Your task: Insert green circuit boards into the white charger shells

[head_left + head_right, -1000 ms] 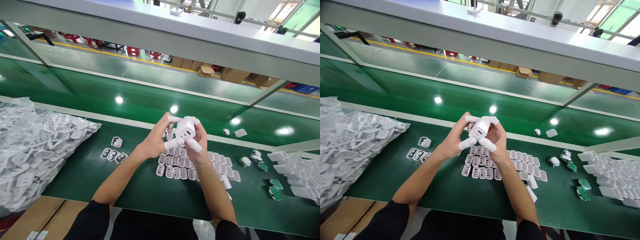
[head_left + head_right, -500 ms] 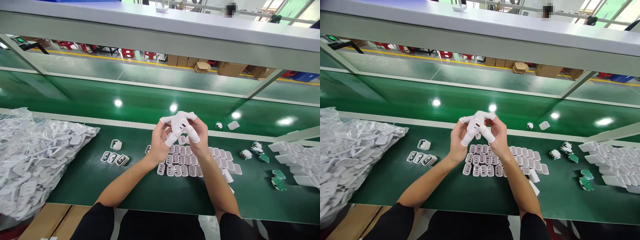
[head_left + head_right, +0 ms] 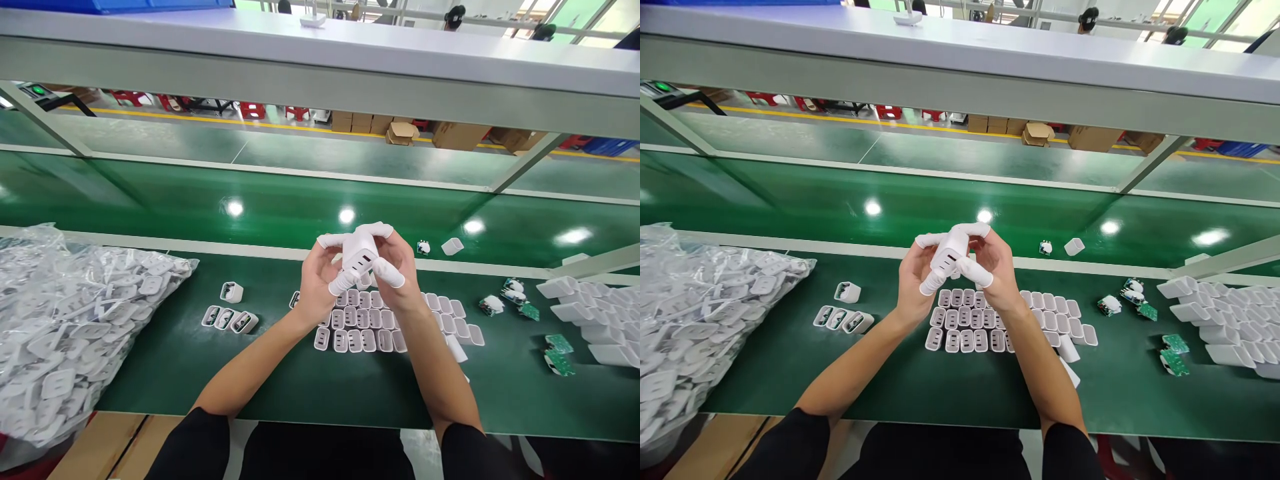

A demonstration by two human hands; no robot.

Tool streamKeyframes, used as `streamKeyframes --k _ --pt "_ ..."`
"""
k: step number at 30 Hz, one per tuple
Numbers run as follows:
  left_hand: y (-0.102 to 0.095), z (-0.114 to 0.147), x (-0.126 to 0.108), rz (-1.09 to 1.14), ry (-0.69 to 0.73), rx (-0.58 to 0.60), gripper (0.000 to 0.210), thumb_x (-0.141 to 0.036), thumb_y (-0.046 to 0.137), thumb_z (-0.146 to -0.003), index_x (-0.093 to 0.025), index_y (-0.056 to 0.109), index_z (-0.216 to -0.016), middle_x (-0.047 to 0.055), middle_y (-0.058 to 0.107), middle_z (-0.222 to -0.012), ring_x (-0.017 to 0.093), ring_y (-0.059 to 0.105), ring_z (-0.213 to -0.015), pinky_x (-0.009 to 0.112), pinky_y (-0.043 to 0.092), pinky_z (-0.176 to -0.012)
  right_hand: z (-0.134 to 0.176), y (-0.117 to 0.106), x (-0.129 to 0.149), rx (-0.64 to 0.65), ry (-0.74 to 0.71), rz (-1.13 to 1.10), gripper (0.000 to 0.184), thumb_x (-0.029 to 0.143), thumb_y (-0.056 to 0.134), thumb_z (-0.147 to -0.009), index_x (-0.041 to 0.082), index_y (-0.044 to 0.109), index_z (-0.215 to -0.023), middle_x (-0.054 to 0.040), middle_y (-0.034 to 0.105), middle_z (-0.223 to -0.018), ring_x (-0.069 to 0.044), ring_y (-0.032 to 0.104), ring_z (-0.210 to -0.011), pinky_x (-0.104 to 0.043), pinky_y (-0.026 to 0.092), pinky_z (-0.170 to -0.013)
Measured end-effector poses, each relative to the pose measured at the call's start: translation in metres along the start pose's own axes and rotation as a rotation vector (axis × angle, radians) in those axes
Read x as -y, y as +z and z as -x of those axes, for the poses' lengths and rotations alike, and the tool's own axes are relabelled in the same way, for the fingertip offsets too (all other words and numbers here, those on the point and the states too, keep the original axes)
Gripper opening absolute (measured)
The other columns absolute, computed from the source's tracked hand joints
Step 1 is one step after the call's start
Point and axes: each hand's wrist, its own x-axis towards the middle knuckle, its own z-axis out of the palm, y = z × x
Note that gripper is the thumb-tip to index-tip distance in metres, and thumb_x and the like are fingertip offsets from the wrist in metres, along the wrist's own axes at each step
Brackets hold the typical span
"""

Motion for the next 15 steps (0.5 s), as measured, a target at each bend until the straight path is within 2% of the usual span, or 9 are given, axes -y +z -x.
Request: streamKeyframes --k 3,6,10,15 --pt "0.002 0.001 -0.002 0.059 -0.035 -0.029 0.052 -0.049 0.104 -0.08 -0.024 0.077 -0.116 0.008 0.082 -0.115 0.023 0.081 -0.104 0.038 0.069 -0.093 0.001 0.005 -0.001 -0.032 0.041 -0.027 0.054 0.069 0.094 -0.074 0.029 0.079 -0.108 -0.0048 0.073 -0.103 -0.025 0.065 -0.091 -0.046 0.061 -0.088" --pt "0.005 0.004 -0.001 0.125 -0.095 -0.109 0.049 -0.046 0.105 -0.078 -0.023 0.077 -0.112 0.006 0.081 -0.108 0.021 0.08 -0.096 0.038 0.069 -0.091 0.0 0.009 -0.003 -0.065 0.072 -0.028 0.055 0.072 0.094 -0.073 0.028 0.079 -0.103 -0.005 0.075 -0.102 -0.026 0.067 -0.094 -0.046 0.06 -0.09" --pt "0.011 0.007 0.0 0.181 -0.136 -0.227 0.052 -0.044 0.11 -0.071 -0.022 0.079 -0.106 0.006 0.081 -0.107 0.019 0.08 -0.097 0.036 0.068 -0.095 -0.002 0.01 -0.008 -0.032 0.113 -0.066 0.048 0.069 0.094 -0.077 0.029 0.083 -0.101 -0.0033 0.076 -0.096 -0.022 0.065 -0.085 -0.04 0.058 -0.077" --pt "0.016 0.01 0.0 0.213 -0.169 -0.298 0.06 -0.056 0.111 -0.065 -0.021 0.081 -0.103 0.006 0.081 -0.104 0.017 0.078 -0.096 0.031 0.065 -0.093 -0.003 0.007 -0.013 0.006 0.154 -0.072 0.045 0.065 0.094 -0.08 0.032 0.084 -0.109 -0.0025 0.075 -0.097 -0.021 0.065 -0.084 -0.037 0.056 -0.07"
